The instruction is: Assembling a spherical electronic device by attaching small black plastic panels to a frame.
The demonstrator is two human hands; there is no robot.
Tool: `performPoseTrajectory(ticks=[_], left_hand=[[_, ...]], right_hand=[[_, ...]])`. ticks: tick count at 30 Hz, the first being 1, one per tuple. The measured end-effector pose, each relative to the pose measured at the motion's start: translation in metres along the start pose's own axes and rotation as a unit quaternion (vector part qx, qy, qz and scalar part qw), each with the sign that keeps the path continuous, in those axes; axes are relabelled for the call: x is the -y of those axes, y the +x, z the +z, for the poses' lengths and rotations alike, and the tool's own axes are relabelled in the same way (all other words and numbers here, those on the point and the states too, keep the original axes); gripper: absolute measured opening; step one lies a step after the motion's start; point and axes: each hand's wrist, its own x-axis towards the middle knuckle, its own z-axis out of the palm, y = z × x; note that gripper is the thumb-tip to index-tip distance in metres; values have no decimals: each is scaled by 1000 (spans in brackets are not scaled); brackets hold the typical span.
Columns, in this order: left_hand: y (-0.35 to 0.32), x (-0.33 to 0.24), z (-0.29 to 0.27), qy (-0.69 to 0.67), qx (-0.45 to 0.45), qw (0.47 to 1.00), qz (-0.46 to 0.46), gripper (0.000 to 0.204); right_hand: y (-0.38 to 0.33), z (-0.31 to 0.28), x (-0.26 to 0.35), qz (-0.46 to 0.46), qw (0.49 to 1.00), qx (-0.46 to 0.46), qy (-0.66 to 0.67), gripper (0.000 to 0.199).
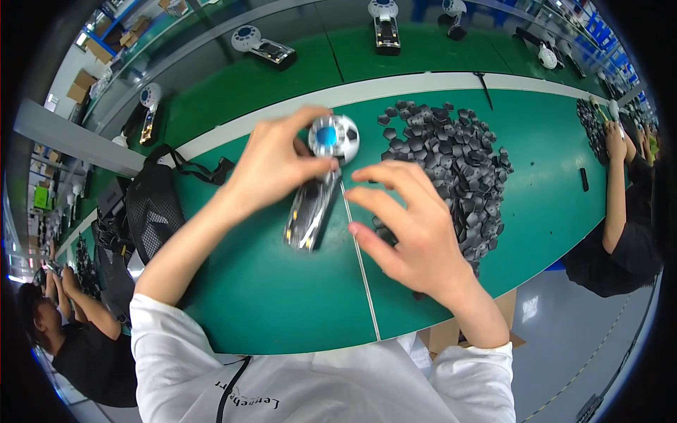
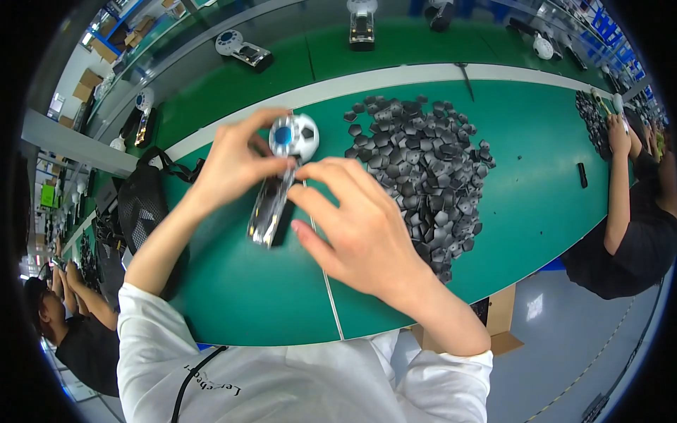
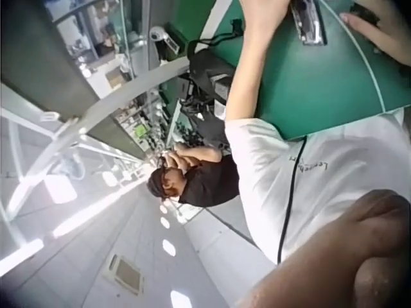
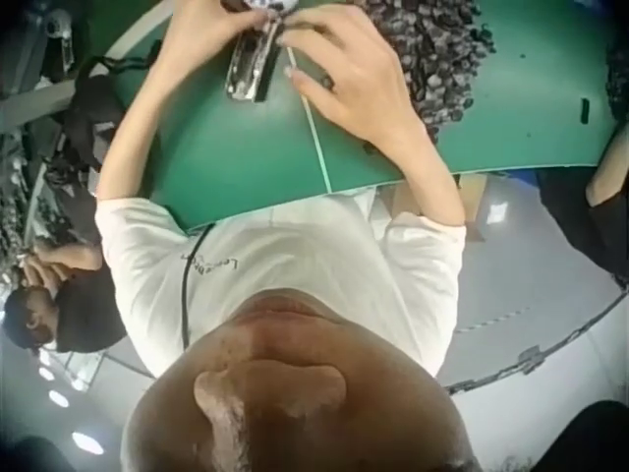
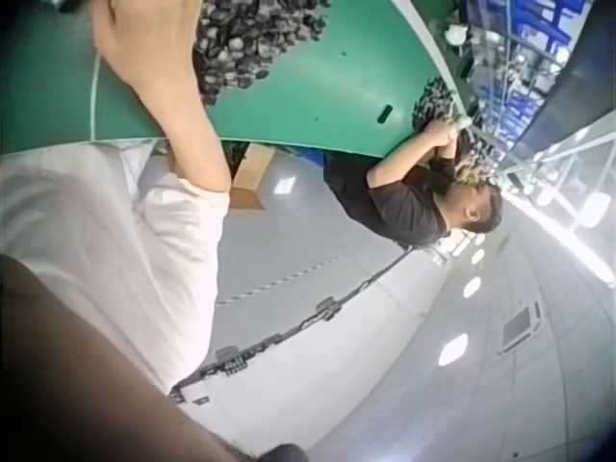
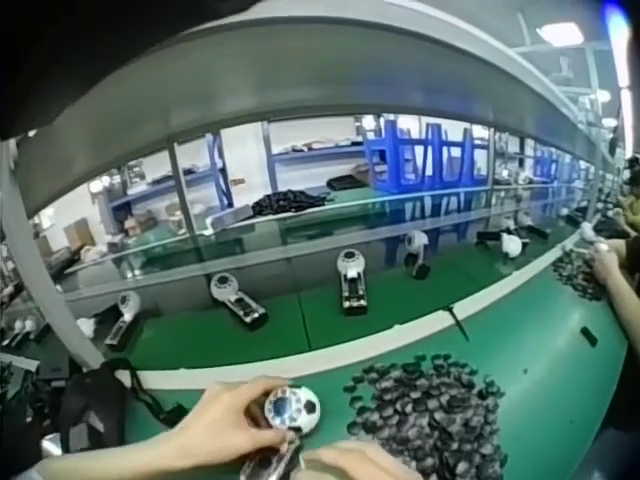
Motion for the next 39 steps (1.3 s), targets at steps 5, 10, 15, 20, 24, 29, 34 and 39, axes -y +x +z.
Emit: performPoseTrajectory(ticks=[5, 10, 15, 20, 24, 29, 34, 39], left_hand=[[144, 32, 1, 279, -142, 946, 85, 57], [234, 52, -27, 389, -172, 898, -115, 31], [229, 97, -48, 410, -16, 906, -103, 41], [190, 113, -59, 395, 21, 915, 83, 35], [146, 133, -98, 259, 82, 938, 214, 44], [14, 50, -71, 240, 66, 939, 240, 46], [-85, 16, -42, 277, 68, 935, 209, 42], [-134, 3, -22, 188, 39, 960, 205, 40]], right_hand=[[0, -1, -3, -24, 1000, 0, 1, 25], [1, -16, -17, 7, 997, -42, -68, 21], [13, -63, -26, 117, 981, -111, -104, 15], [31, -80, -61, 85, 984, -5, -154, 14], [66, -59, -82, 72, 981, 9, -183, 13], [78, -46, -90, 50, 974, 25, -219, 11], [79, -51, -103, 25, 967, 55, -248, 9], [84, -50, -111, -3, 956, 109, -271, 8]])
